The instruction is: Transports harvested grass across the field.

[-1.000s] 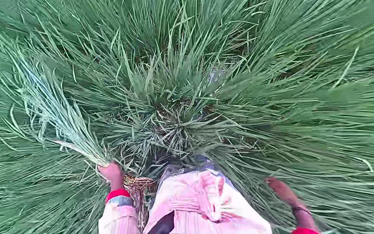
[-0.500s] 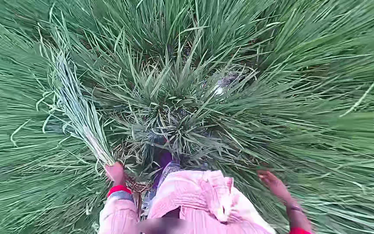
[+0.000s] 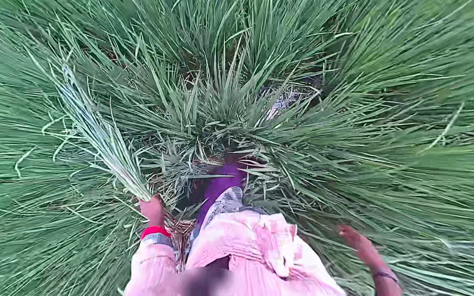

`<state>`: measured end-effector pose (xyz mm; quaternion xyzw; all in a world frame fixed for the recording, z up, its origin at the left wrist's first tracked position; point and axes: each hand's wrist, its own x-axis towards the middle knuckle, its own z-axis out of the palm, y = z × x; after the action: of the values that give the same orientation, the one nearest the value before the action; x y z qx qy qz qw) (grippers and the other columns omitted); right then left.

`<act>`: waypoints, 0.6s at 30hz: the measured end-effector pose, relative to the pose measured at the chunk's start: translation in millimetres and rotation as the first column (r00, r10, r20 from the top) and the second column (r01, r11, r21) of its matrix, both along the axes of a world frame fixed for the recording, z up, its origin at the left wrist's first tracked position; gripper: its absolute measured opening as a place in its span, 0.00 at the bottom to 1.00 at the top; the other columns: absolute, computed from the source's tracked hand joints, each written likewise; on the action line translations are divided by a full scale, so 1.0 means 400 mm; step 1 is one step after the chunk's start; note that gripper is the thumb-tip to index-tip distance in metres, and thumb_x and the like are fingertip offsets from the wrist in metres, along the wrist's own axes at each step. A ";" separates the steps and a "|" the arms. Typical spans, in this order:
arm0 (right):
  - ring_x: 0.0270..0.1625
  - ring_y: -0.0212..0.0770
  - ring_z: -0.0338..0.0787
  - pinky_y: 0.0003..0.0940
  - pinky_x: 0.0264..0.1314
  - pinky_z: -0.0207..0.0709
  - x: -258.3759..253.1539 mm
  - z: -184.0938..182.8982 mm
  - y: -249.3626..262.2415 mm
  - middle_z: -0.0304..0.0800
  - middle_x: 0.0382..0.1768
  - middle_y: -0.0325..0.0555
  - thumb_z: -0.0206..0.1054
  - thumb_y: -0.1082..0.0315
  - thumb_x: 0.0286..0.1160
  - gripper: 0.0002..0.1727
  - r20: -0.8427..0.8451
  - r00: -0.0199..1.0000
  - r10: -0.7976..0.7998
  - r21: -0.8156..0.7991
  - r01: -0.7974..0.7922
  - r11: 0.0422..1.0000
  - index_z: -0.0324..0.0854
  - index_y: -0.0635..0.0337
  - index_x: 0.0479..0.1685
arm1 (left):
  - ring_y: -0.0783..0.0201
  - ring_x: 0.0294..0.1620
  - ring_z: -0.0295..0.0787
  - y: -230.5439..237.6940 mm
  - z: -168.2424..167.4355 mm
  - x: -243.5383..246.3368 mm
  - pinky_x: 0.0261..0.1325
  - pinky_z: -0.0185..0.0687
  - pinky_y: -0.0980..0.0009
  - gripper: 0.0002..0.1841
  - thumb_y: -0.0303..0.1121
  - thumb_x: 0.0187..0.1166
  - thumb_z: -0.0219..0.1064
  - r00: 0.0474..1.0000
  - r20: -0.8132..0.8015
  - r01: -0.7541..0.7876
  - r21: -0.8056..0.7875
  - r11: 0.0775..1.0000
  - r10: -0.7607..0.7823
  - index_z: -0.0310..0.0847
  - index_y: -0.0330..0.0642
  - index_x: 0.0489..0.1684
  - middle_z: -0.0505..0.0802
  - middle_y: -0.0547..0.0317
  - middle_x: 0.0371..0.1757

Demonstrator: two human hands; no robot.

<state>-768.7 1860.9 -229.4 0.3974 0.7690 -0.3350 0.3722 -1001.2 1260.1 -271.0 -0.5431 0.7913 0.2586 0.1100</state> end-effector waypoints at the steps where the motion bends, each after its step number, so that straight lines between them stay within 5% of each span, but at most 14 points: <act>1: 0.73 0.68 0.82 0.63 0.78 0.67 -0.006 0.004 0.002 0.83 0.68 0.74 0.57 0.72 0.89 0.21 0.027 0.999 0.019 0.003 -0.019 1.000 0.74 0.73 0.76 | 0.36 0.78 0.75 0.000 0.001 0.005 0.79 0.70 0.43 0.35 0.33 0.83 0.65 1.000 0.004 -0.002 0.009 1.000 0.002 0.56 0.26 0.87 0.77 0.25 0.77; 18: 0.73 0.66 0.82 0.60 0.79 0.67 -0.247 0.004 0.009 0.83 0.68 0.74 0.57 0.72 0.89 0.19 -0.185 0.967 0.175 0.031 -0.172 0.985 0.76 0.74 0.73 | 0.35 0.75 0.77 -0.047 0.054 0.058 0.77 0.71 0.43 0.33 0.28 0.82 0.64 0.995 -0.098 -0.017 0.014 1.000 0.019 0.56 0.24 0.85 0.77 0.23 0.76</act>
<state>-867.6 1864.4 -227.8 0.2980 0.8347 -0.3315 0.3232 -978.1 1241.3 -249.2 -0.5362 0.7890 0.2910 0.0723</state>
